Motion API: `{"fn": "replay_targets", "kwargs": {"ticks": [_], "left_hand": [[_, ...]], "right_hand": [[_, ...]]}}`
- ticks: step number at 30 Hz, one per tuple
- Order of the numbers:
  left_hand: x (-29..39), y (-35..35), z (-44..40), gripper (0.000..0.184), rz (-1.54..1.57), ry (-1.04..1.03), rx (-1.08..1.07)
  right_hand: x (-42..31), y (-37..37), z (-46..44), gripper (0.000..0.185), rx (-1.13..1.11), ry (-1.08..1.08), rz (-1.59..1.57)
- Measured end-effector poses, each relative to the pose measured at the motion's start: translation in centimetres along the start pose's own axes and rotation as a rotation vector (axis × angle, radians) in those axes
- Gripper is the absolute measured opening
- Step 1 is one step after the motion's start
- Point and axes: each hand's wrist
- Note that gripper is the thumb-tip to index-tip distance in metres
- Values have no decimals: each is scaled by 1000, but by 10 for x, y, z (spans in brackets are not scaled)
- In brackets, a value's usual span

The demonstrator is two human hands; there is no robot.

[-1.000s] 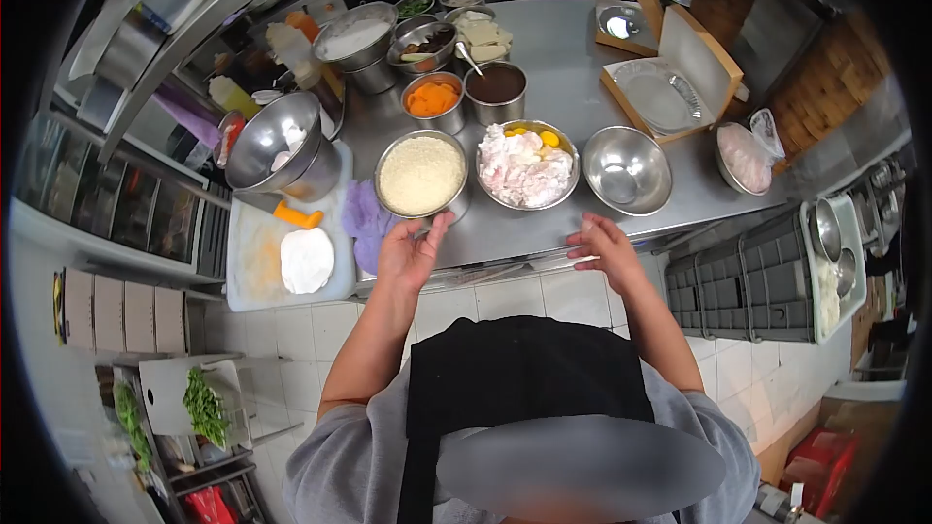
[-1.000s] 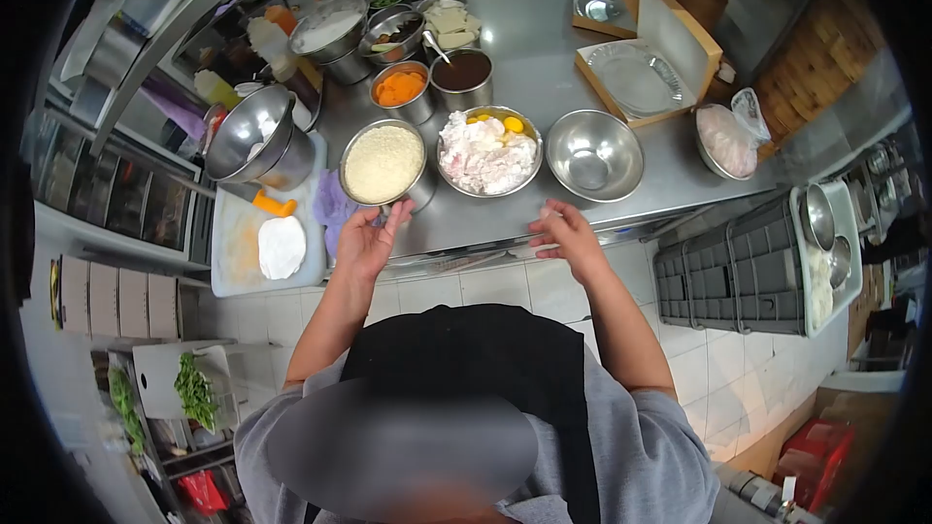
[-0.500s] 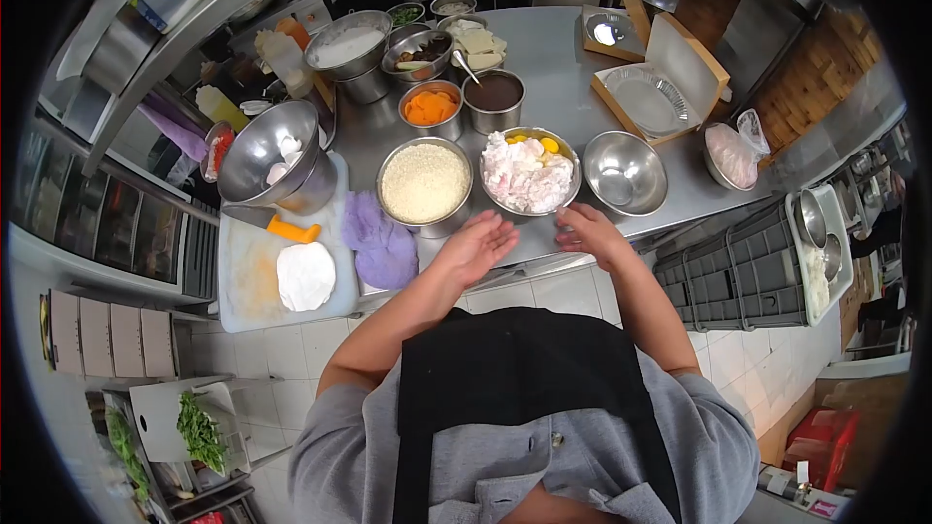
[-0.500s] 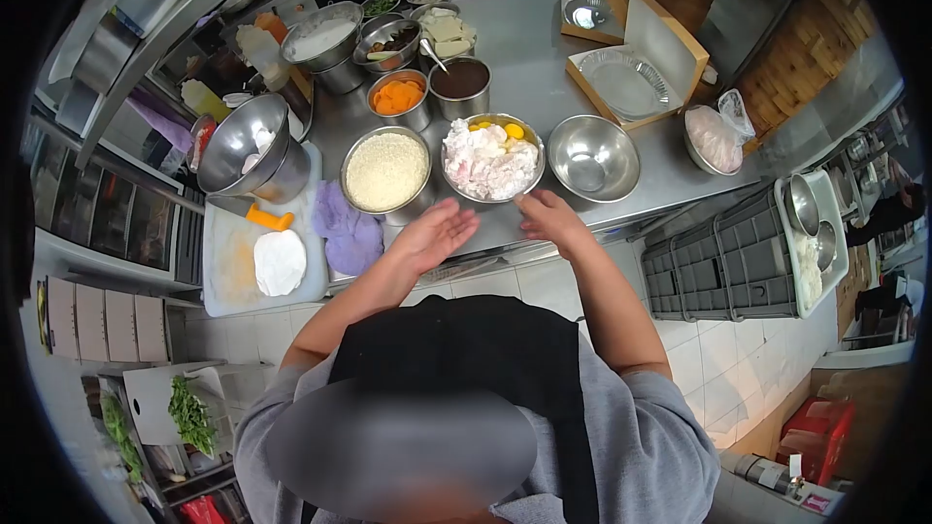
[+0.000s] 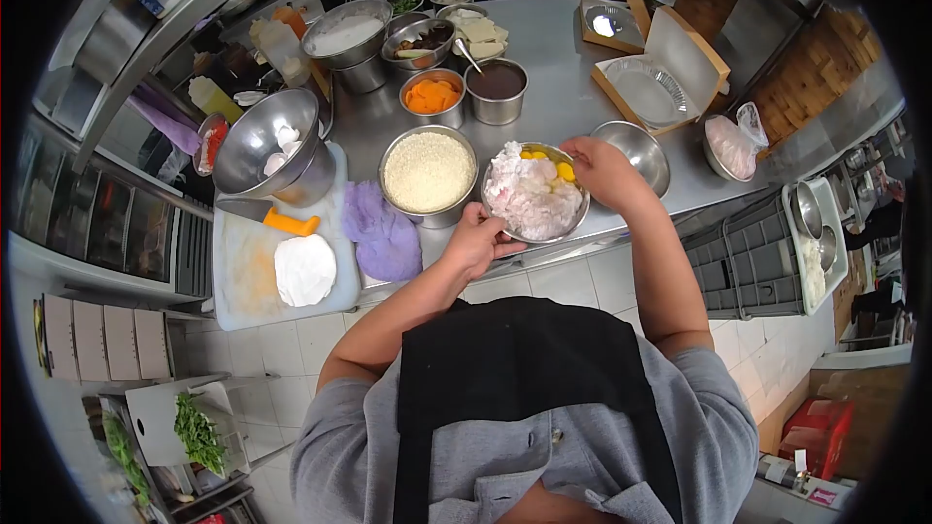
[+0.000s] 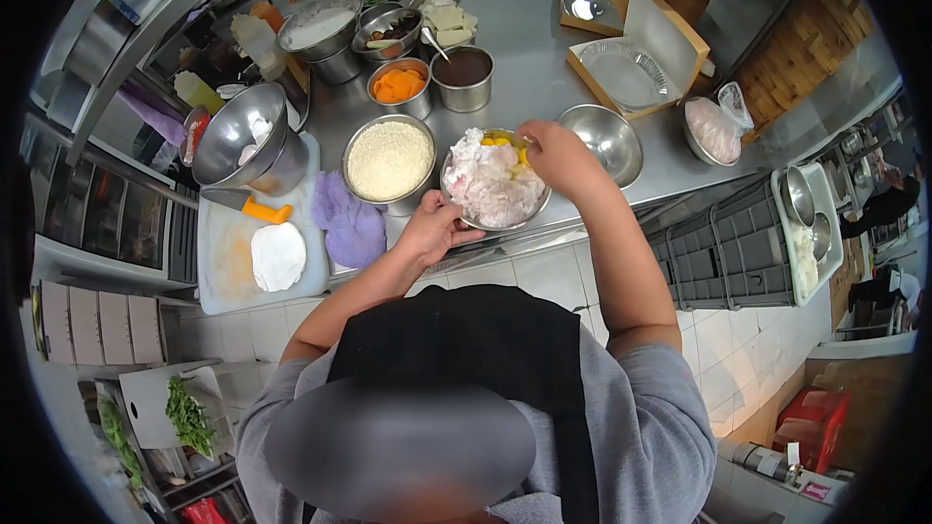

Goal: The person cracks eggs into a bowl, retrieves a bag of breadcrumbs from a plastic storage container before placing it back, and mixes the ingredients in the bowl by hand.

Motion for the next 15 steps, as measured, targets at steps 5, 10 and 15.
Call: {"fn": "replay_targets", "kwargs": {"ticks": [5, 10, 15], "left_hand": [[-5, 17, 2, 28, -42, -35, -25], [-4, 18, -5, 25, -93, -29, -13], [-1, 17, -5, 23, -86, -40, -19]], "right_hand": [[-10, 3, -6, 30, -41, 34, 11], [-14, -19, -32, 31, -139, 63, -106], [-13, -53, -55, 38, -239, 335, 11]]}}
Point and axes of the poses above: each hand's wrist, its own z-axis away from the middle knuckle, its own y-axis out of the back of the hand, x = y × z, and after that the axes turned 14 degrees about x, right-handed
